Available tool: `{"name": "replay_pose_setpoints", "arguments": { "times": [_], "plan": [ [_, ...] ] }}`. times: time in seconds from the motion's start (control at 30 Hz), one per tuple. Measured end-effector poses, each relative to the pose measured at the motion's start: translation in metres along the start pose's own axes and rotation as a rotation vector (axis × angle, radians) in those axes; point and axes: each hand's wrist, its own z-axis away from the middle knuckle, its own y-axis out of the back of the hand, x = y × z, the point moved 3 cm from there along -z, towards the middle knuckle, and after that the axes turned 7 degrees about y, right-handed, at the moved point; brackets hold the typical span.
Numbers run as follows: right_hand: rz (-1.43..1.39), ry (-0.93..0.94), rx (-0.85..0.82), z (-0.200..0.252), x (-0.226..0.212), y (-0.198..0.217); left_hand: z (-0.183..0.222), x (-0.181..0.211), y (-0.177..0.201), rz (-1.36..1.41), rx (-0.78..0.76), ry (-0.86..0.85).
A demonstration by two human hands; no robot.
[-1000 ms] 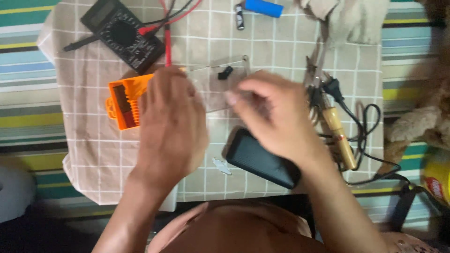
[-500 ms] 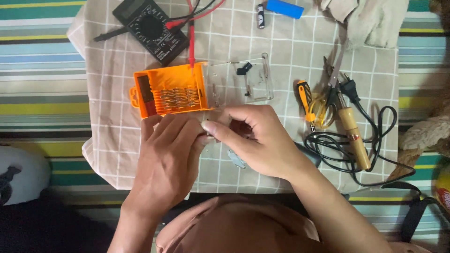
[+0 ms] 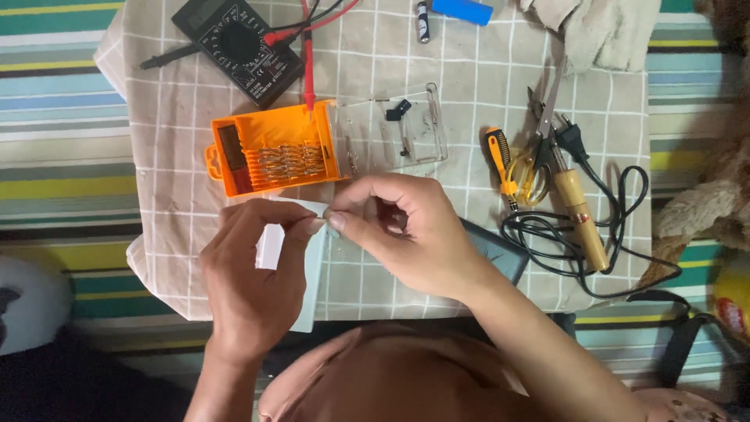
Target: Organizing small screwdriver bits and electronic components into a plastic organizer case on a workspace.
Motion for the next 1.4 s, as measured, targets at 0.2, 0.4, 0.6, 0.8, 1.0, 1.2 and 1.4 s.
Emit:
{"name": "replay_pose_setpoints", "arguments": {
  "times": [0.2, 0.4, 0.6, 0.8, 1.0, 1.2, 1.4],
  "plan": [
    [0.373, 0.299, -0.033, -0.009, 0.005, 0.018, 0.003, -0.025, 0.010, -0.148, 0.127, -0.065],
    [0.707, 0.379, 0.188, -0.009, 0.001, 0.060, -0.005, -0.059, 0.035, -0.186, 0.262, 0.093],
    [0.688, 0.285, 0.154, -0.014, 0.001, 0.050, -0.023, -0.058, 0.033, -0.222, 0.232, 0.058],
    [0.669, 0.249, 0.126, -0.021, 0.011, 0.042, -0.027, -0.057, 0.016, -0.222, 0.198, 0.051],
    [0.606, 0.115, 0.172, -0.020, 0.016, 0.048, -0.032, -0.058, 0.007, -0.307, 0.211, 0.033],
    [0.610, 0.154, 0.155, -0.019, 0.021, 0.050, -0.033, -0.058, 0.010, -0.308, 0.135, 0.151],
    [0.599, 0.123, 0.162, -0.020, 0.021, 0.050, -0.033, -0.053, 0.012, -0.365, 0.095, 0.149]
  ]
}}
